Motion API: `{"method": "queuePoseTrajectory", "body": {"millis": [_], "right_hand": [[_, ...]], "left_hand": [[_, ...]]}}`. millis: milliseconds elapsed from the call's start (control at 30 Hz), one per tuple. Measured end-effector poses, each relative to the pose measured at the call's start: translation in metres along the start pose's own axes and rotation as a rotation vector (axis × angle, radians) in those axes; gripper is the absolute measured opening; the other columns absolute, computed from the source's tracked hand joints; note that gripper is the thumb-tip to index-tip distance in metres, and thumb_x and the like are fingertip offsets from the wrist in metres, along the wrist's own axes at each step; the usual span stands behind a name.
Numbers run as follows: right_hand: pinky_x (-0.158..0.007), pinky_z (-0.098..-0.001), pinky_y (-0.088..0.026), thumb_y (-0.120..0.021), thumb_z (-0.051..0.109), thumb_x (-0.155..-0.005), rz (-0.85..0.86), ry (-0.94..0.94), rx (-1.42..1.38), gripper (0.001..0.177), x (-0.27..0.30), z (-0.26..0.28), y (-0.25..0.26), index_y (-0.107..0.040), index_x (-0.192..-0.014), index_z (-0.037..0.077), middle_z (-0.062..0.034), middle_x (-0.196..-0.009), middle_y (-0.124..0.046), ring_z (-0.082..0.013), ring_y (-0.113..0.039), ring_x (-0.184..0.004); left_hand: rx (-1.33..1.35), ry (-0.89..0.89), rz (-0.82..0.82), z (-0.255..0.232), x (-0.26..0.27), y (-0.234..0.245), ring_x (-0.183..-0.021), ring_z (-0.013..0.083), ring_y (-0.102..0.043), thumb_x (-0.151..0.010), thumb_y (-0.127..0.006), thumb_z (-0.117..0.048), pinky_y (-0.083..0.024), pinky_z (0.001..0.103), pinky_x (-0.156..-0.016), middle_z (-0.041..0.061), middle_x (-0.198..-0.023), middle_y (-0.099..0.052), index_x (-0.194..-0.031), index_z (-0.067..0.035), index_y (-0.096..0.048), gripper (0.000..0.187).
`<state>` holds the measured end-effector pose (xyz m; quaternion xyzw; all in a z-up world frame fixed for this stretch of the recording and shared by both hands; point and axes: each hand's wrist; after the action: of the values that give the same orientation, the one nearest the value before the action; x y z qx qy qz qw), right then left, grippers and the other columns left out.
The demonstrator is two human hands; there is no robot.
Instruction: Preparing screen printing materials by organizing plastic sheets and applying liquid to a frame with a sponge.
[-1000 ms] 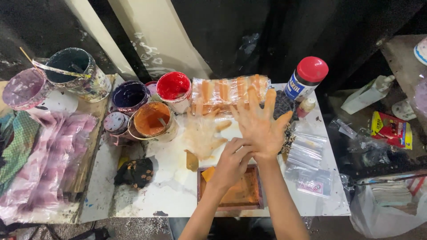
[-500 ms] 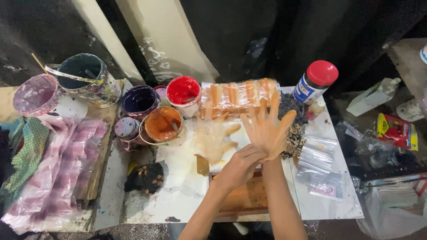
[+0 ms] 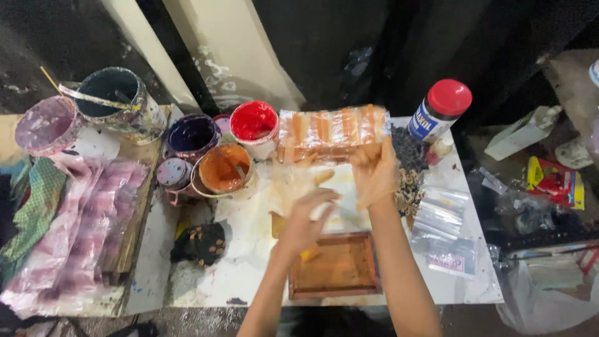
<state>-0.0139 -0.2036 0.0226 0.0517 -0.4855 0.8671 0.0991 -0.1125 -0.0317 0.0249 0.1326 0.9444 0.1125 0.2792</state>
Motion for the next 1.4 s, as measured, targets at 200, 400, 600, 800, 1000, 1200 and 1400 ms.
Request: {"method": "queuePoseTrajectory", "body": {"millis": [200,400,600,800,1000,1200,1400], "right_hand": [[-0.041,-0.0227,-0.011,-0.043,0.051,-0.108,-0.293,-0.012,0.136,0.058,0.003,0.0,0.024,-0.031,-0.058,0.024,0.0116,-0.059,-0.011,-0.0093,-0.014,-0.045],[-0.041,-0.0179,-0.028,-0.052,0.013,-0.105,-0.234,0.068,0.386,0.011,0.014,-0.018,0.044,-0.06,-0.098,0.01,0.0019,-0.064,-0.039,-0.0069,-0.033,-0.046],[-0.042,-0.0221,-0.026,-0.043,0.036,-0.112,-0.191,-0.03,0.542,0.055,0.032,-0.027,0.044,-0.048,-0.062,0.012,0.0035,-0.055,-0.024,-0.0117,-0.033,-0.043],[-0.067,-0.0192,-0.049,-0.088,0.013,-0.066,0.214,0.219,1.252,0.04,0.067,-0.035,0.025,-0.077,-0.105,0.012,-0.0021,-0.108,-0.074,-0.0114,-0.064,-0.077],[-0.079,-0.0316,-0.061,-0.073,0.041,-0.088,0.091,0.063,1.524,0.017,0.054,-0.044,0.026,-0.079,-0.093,0.027,0.0045,-0.091,-0.077,-0.0182,-0.075,-0.085],[-0.069,-0.0378,-0.058,-0.074,0.022,-0.09,0.086,0.135,1.405,0.01,0.041,-0.037,0.053,-0.082,-0.091,0.015,-0.0112,-0.081,-0.077,-0.0265,-0.075,-0.079],[-0.045,-0.0333,-0.052,-0.069,0.007,-0.09,0.055,-0.009,1.058,0.009,0.039,-0.024,0.037,-0.077,-0.087,0.01,-0.0092,-0.069,-0.07,-0.0189,-0.057,-0.046]], "left_hand": [[-0.372,0.444,-0.477,0.061,0.051,0.046,-0.088,0.0231,-0.067,-0.1,-0.064,-0.013,-0.054,0.04,-0.08,0.006,-0.099,-0.071,-0.115,-0.011,-0.07,0.015],[-0.614,0.729,-0.395,0.068,0.062,0.04,-0.101,0.0391,-0.067,-0.093,-0.074,-0.039,-0.056,0.049,-0.085,0.022,-0.113,-0.062,-0.131,0.011,-0.058,0.065],[-0.432,0.744,-0.508,0.079,0.05,0.028,-0.076,0.0201,-0.064,-0.092,-0.072,-0.015,-0.051,0.035,-0.075,0.006,-0.09,-0.077,-0.101,-0.013,-0.078,0.012],[-0.149,0.645,-0.608,0.035,0.012,0.01,-0.087,0.0183,-0.074,-0.089,-0.075,-0.015,-0.055,0.029,-0.075,0.007,-0.091,-0.079,-0.099,-0.014,-0.078,0.011],[0.063,0.579,-0.56,0.018,-0.001,0.0,-0.083,0.0146,-0.07,-0.092,-0.074,-0.01,-0.056,0.028,-0.071,0.007,-0.092,-0.078,-0.104,-0.009,-0.077,0.013],[-0.045,0.556,-0.35,-0.008,-0.002,-0.007,-0.103,0.0269,-0.065,-0.083,-0.082,-0.018,-0.047,0.042,-0.085,0.016,-0.125,-0.068,-0.137,-0.007,-0.056,0.061],[0.01,0.537,-0.341,0.017,-0.006,-0.009,-0.091,0.0194,-0.067,-0.085,-0.082,-0.017,-0.047,0.033,-0.075,0.008,-0.102,-0.073,-0.126,-0.005,-0.065,0.046]]}}
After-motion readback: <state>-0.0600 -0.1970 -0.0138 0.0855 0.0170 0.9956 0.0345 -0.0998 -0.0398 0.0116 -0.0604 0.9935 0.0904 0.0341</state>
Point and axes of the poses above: each hand's wrist, its own x-axis away from the middle knuckle, its own y-axis out of the back of the hand, z = x × y
